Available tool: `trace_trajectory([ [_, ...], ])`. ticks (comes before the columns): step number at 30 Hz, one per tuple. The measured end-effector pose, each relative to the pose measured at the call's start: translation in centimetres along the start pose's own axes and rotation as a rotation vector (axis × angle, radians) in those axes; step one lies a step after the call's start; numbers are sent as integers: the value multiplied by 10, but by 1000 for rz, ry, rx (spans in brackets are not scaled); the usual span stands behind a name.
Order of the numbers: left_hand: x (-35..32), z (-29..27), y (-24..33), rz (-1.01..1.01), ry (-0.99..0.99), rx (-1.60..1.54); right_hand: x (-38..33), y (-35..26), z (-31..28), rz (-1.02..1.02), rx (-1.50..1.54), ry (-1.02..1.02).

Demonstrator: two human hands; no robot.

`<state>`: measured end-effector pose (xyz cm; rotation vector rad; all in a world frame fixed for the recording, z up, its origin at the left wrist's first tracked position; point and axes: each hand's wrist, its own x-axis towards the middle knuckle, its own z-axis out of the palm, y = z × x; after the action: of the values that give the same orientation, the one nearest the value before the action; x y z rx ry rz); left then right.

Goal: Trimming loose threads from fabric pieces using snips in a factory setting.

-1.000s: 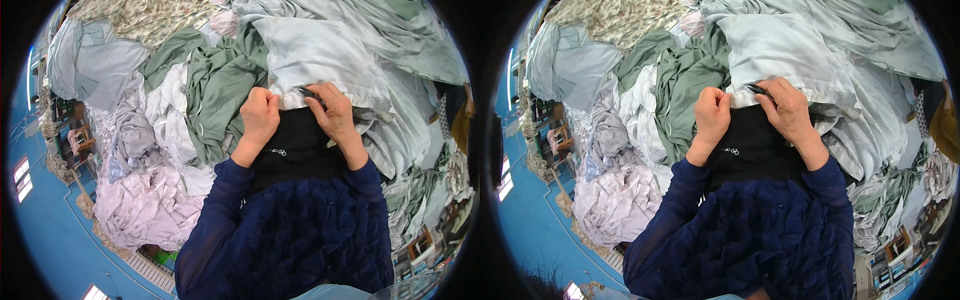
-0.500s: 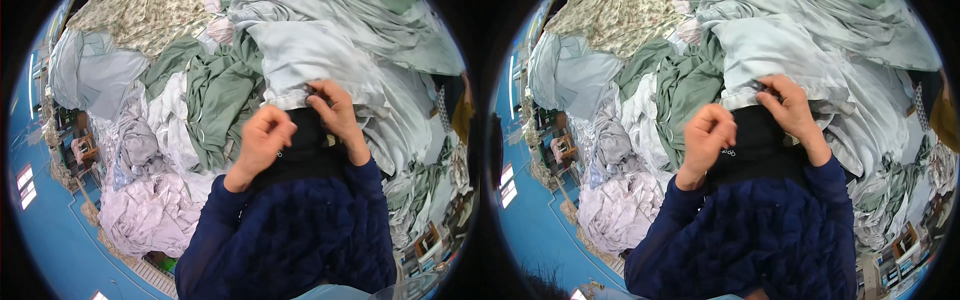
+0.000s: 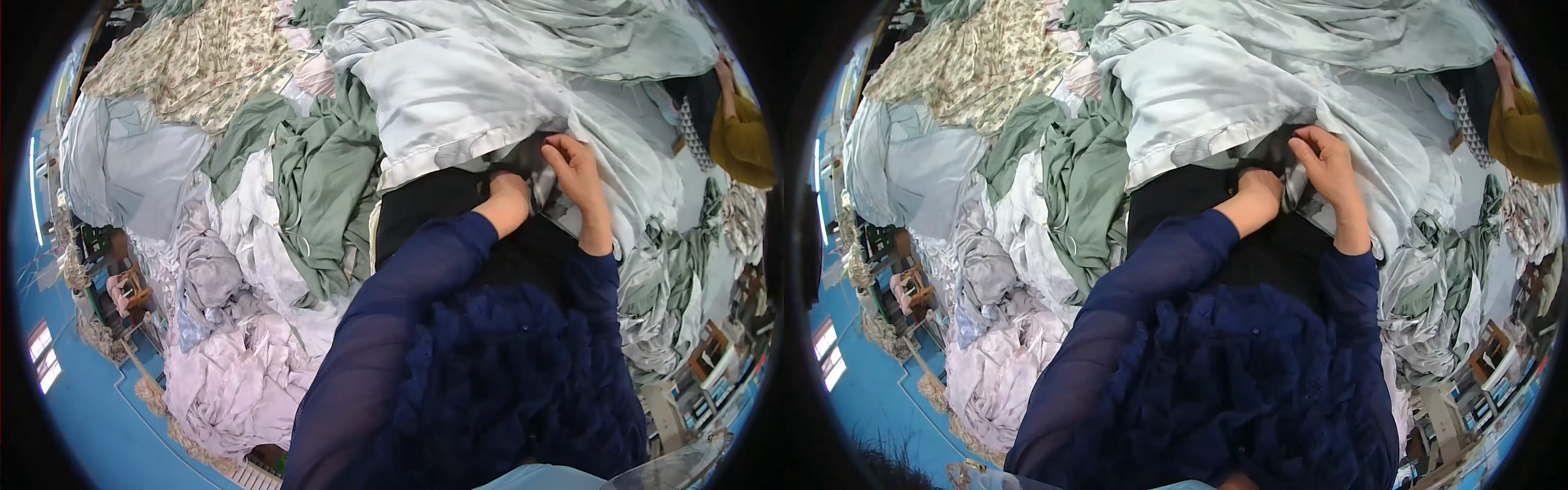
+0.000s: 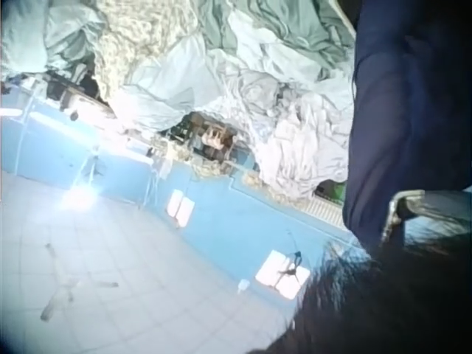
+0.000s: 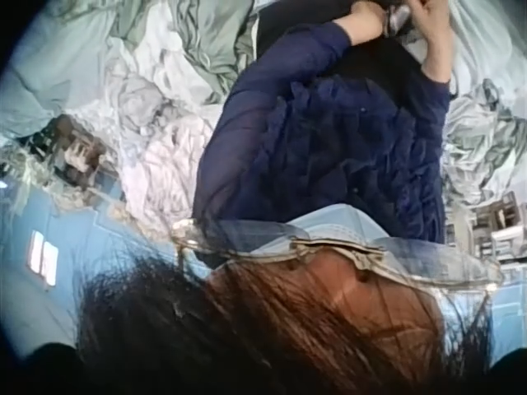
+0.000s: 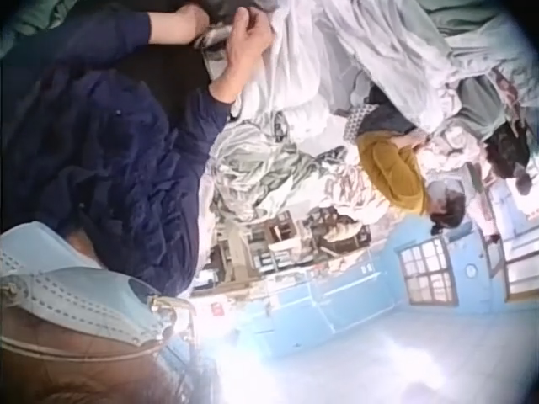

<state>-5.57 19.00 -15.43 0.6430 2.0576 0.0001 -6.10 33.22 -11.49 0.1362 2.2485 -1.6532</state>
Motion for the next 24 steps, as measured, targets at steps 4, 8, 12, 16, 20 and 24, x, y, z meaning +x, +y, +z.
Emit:
trace_trajectory([
  [4,50,29,18,-56,191,50,-1,3,-4,-176,-330,292],
  [8,93,34,21,-91,463,45,6,8,4,-338,-376,302],
  [12,76,79,15,-74,698,54,-2,9,-2,-324,-446,375],
  [16,105,83,16,-130,977,48,0,-4,4,-332,-464,323],
  [20,-7,-15,22,3,-55,-1,-11,10,-8,-277,-476,269],
  [24,-101,-24,-1,212,341,257,-16,-9,2,-324,-440,243],
])
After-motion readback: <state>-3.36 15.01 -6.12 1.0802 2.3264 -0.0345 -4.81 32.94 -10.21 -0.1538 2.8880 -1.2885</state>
